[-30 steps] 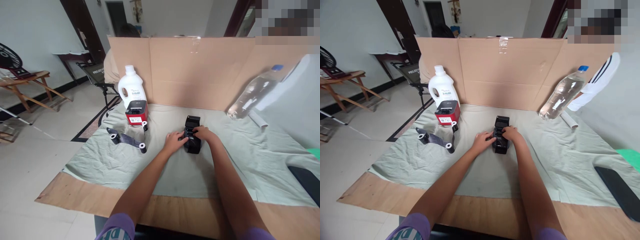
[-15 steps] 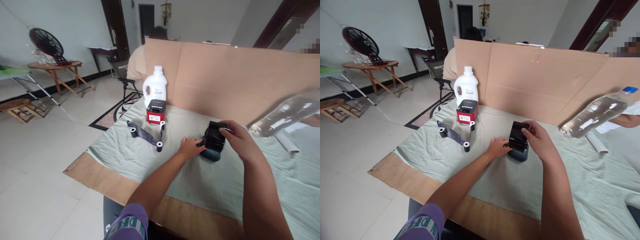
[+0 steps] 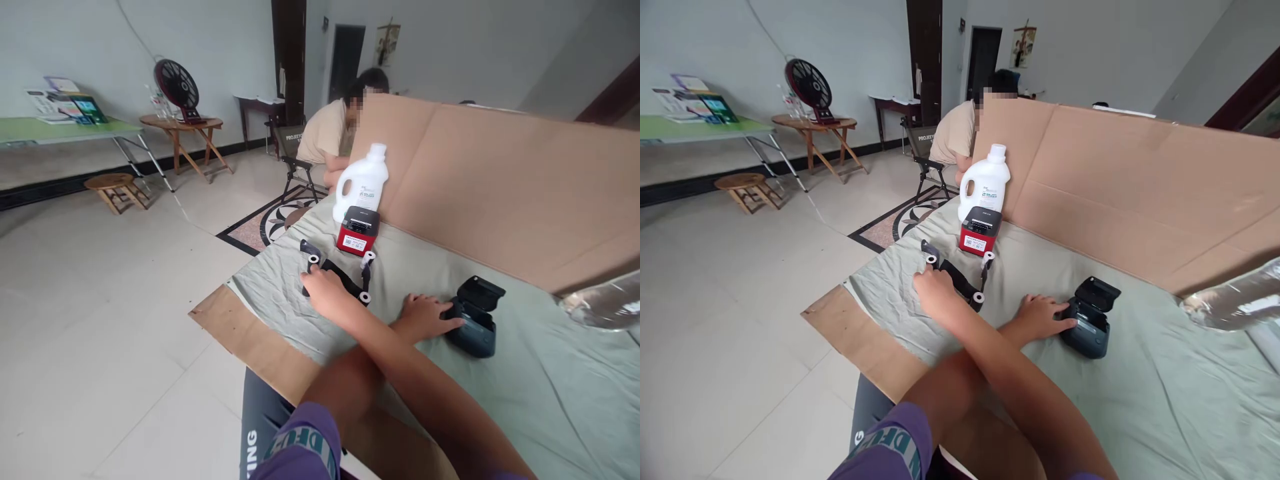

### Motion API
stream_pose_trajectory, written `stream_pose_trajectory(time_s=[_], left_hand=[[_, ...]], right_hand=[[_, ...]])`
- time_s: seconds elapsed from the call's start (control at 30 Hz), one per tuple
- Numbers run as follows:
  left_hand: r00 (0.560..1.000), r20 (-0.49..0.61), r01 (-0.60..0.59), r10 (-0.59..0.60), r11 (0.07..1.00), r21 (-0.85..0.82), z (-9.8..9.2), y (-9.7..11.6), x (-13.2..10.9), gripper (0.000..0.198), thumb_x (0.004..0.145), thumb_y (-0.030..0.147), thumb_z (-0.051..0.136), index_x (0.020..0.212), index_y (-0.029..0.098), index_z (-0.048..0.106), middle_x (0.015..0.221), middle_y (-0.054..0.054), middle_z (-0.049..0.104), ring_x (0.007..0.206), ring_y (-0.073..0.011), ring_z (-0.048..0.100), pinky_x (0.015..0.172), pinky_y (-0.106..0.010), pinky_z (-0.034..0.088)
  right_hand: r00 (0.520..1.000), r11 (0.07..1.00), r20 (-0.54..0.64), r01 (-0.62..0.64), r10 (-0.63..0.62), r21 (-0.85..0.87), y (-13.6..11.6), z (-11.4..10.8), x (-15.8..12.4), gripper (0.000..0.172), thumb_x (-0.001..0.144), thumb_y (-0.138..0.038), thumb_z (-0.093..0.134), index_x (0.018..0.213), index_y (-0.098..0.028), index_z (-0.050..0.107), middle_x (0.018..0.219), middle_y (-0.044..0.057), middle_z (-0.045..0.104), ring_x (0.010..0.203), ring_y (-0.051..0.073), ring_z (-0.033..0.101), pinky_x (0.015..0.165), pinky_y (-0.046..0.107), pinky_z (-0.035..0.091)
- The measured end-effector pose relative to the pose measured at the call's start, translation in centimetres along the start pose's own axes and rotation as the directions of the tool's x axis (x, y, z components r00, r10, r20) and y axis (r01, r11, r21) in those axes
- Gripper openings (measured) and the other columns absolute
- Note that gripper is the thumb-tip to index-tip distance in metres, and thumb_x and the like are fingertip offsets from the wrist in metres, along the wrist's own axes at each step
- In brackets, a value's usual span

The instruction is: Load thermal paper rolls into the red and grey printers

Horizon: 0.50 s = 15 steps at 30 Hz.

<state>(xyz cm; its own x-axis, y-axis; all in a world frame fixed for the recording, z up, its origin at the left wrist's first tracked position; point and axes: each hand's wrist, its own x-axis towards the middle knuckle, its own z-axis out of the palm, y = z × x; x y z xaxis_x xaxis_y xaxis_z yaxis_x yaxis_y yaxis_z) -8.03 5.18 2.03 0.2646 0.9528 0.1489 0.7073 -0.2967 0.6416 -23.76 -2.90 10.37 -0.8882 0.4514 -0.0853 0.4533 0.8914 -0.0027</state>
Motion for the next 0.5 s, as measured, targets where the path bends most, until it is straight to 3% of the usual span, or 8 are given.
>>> stream_pose_trajectory(time_s=[0.13,0.23,0.3,0.37,0.5], left_hand=[[1.000,-0.014,-0.003,0.003,1.000,0.000,0.2,-0.1,0.1,0.070,0.092,0.075,0.027,0.138,0.032,0.057,0.132,-0.007,0.063,0.126,-0.0273,0.052,0.107,-0.044,0.033],[1.000,-0.016,0.001,-0.001,1.000,-0.009,0.1,0.0,0.3,0.068,0.092,0.074,0.030,0.137,0.031,0.059,0.131,-0.007,0.064,0.125,-0.0285,0.052,0.107,-0.045,0.033],[1.000,0.012,0.014,-0.014,1.000,-0.022,0.0,0.1,0.4,0.068,0.092,0.072,0.033,0.139,0.030,0.057,0.133,-0.008,0.062,0.126,-0.0298,0.051,0.108,-0.046,0.033],[0.999,0.008,0.033,-0.032,0.999,-0.033,0.0,0.3,0.4,0.067,0.092,0.071,0.035,0.139,0.029,0.057,0.133,-0.009,0.062,0.126,-0.0304,0.051,0.108,-0.047,0.033],[0.998,-0.054,0.027,-0.029,0.999,-0.040,0.0,0.3,0.2,0.066,0.091,0.073,0.036,0.135,0.030,0.061,0.127,-0.007,0.066,0.121,-0.0300,0.055,0.105,-0.048,0.037]], right_hand=[[0.993,0.999,-0.110,-0.031,0.033,0.027,0.8,0.0,-1.3,0.053,0.091,-0.012,0.052,0.143,-0.018,0.050,0.117,0.014,0.065,0.101,0.027,0.064,0.085,0.037,0.046],[0.942,0.968,-0.249,-0.188,0.225,0.165,3.8,-1.7,-4.9,0.047,0.099,-0.026,0.046,0.146,-0.022,0.047,0.122,0.012,0.065,0.109,0.026,0.061,0.089,0.035,0.045],[0.900,0.915,-0.205,-0.341,0.384,0.215,5.8,-2.2,-7.3,0.042,0.098,-0.033,0.052,0.138,-0.021,0.055,0.121,0.012,0.065,0.105,0.026,0.062,0.085,0.034,0.045],[0.876,0.869,-0.087,-0.450,0.474,0.207,7.1,-1.6,-9.1,0.036,0.093,-0.039,0.060,0.124,-0.021,0.064,0.116,0.011,0.066,0.098,0.026,0.065,0.079,0.033,0.045],[0.868,0.844,0.025,-0.489,0.497,0.220,7.6,1.2,-9.9,0.015,0.091,-0.034,0.060,0.095,-0.021,0.067,0.094,0.008,0.071,0.088,0.026,0.066,0.069,0.030,0.042]])
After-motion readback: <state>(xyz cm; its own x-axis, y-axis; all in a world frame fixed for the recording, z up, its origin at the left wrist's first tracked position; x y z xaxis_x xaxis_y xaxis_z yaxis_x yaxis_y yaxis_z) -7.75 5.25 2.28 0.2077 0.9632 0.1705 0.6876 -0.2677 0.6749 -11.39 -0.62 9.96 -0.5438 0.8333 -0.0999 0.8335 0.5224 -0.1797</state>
